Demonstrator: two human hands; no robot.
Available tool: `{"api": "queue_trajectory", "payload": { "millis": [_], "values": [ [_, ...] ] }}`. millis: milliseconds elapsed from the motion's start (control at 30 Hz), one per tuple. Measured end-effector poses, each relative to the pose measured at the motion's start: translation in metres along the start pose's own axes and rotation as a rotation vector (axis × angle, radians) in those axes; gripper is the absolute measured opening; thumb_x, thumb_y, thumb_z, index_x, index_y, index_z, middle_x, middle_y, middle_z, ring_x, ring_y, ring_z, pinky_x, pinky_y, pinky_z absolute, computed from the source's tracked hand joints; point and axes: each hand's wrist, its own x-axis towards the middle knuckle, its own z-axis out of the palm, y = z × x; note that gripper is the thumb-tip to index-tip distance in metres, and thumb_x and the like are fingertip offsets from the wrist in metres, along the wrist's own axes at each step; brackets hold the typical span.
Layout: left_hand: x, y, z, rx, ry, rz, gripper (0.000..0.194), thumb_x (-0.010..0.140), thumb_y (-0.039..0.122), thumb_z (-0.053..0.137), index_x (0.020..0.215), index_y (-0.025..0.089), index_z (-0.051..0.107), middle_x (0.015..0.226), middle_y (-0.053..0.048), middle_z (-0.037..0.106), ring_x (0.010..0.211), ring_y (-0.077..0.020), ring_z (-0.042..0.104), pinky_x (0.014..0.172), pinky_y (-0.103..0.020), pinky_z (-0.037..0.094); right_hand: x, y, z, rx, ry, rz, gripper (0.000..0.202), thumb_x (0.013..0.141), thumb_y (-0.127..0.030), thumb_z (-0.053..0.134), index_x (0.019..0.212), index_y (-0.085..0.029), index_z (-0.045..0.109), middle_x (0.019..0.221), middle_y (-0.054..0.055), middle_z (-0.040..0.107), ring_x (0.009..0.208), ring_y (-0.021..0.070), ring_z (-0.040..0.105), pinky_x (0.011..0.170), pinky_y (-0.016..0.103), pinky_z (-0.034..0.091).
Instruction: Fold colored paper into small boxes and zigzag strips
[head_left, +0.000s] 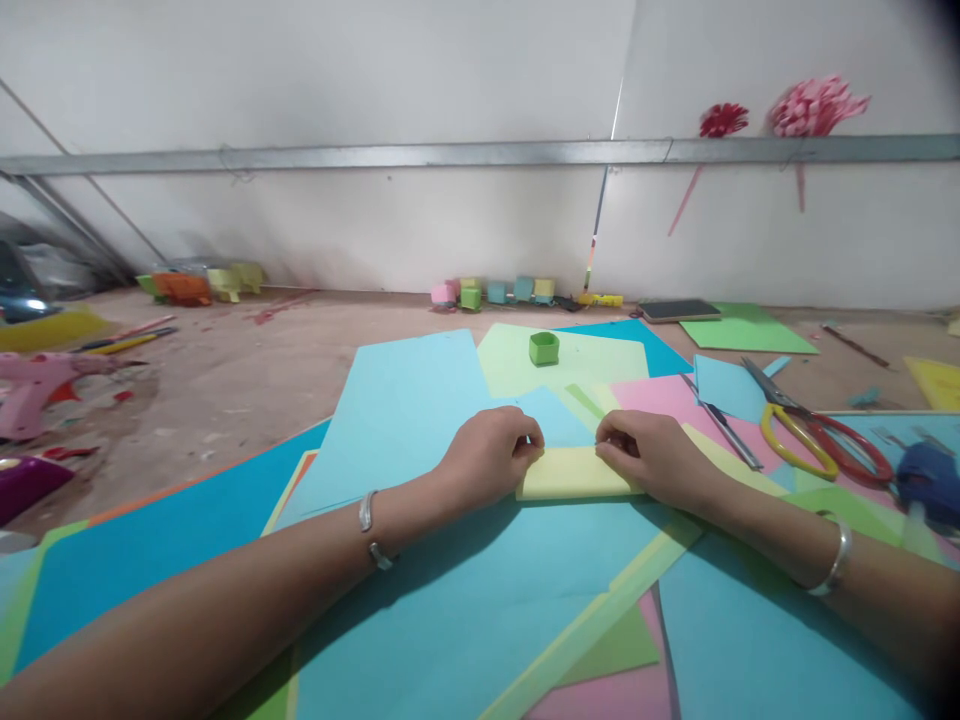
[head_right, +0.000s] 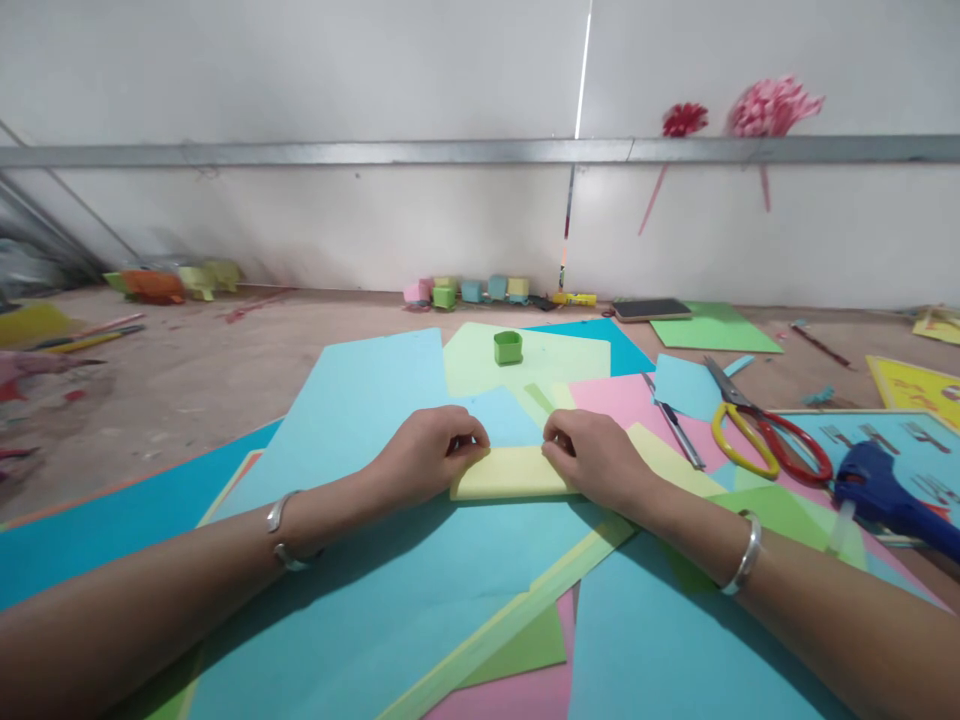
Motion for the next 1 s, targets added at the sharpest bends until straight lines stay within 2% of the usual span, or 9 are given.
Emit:
{"api": "queue_trajectory", "payload": {
  "millis": [133,267,400,467,567,667,867,1000],
  "values": [
    [0.001,0.001,-0.001,0.071,-0.044,0.068,0.023,0.078,0.007,0.053,0.08,0.019,0.073,0.08,-0.004,0.066,0.077,-0.0179,0.058,0.067,-0.027,0.041,0.0,-0.001,-0.001,-0.001,-0.01,-0.005,0.013,0.08,-0.018,0.051,0.068,-0.02,0.056,0.066,0.002,0.061,0.061,0.0152,0.052,0.056,0.026,0.036],
    [0.003,0.005,-0.001,0.18,-0.03,0.227,0.027,0.076,0.003,0.053,0.084,0.019,0.074,0.091,-0.008,0.065,0.088,-0.0222,0.058,0.074,-0.03,0.042,0.0,-0.002,0.0,-0.013,-0.011,0.0,0.012,0.079,-0.016,0.052,0.068,-0.02,0.055,0.067,0.001,0.061,0.062,0.0153,0.052,0.057,0.026,0.036],
    [0.011,0.013,-0.006,0.216,-0.19,0.351,0.035,0.071,0.0,0.053,0.093,0.02,0.071,0.084,-0.005,0.064,0.079,-0.0203,0.059,0.065,-0.027,0.04,0.001,-0.001,0.001,-0.026,-0.021,-0.002,0.013,0.078,-0.014,0.052,0.068,-0.02,0.054,0.067,0.0,0.06,0.062,0.015,0.051,0.057,0.026,0.034],
    [0.016,0.019,-0.01,0.226,-0.268,0.33,0.037,0.07,0.001,0.054,0.097,0.022,0.07,0.086,-0.004,0.066,0.078,-0.0196,0.061,0.062,-0.026,0.039,0.001,0.0,0.001,-0.03,-0.025,-0.007,0.012,0.078,-0.014,0.052,0.068,-0.02,0.054,0.066,0.0,0.058,0.062,0.015,0.051,0.057,0.026,0.034],
    [0.026,0.028,-0.012,0.275,-0.318,0.228,0.03,0.079,0.008,0.051,0.098,0.023,0.068,0.087,-0.003,0.07,0.078,-0.0199,0.063,0.06,-0.026,0.037,0.001,0.002,0.003,-0.035,-0.023,-0.018,0.012,0.078,-0.014,0.053,0.068,-0.02,0.054,0.066,0.0,0.057,0.063,0.0152,0.05,0.058,0.026,0.033],
    [0.032,0.035,-0.008,0.32,-0.285,0.147,0.023,0.088,0.018,0.044,0.09,0.018,0.067,0.083,-0.008,0.07,0.077,-0.023,0.064,0.058,-0.028,0.036,0.001,0.004,0.004,-0.038,-0.016,-0.023,0.012,0.079,-0.015,0.053,0.068,-0.02,0.053,0.066,0.0,0.056,0.063,0.0152,0.05,0.058,0.026,0.034],
    [0.027,0.039,-0.002,0.344,-0.271,0.098,0.015,0.09,0.025,0.049,0.089,0.017,0.062,0.087,-0.008,0.07,0.082,-0.0238,0.065,0.06,-0.029,0.039,0.002,0.002,0.003,-0.026,-0.015,-0.029,0.014,0.078,-0.013,0.053,0.067,-0.02,0.052,0.066,0.0,0.056,0.062,0.0149,0.049,0.057,0.026,0.033],
    [0.023,0.04,-0.006,0.345,-0.293,0.1,0.022,0.088,0.039,0.058,0.092,0.017,0.059,0.09,-0.009,0.069,0.082,-0.0249,0.065,0.059,-0.029,0.039,0.001,0.001,0.001,-0.011,-0.02,-0.017,0.015,0.077,-0.013,0.053,0.065,-0.021,0.051,0.064,0.0,0.057,0.061,0.0144,0.05,0.055,0.025,0.032]
  ]
}}
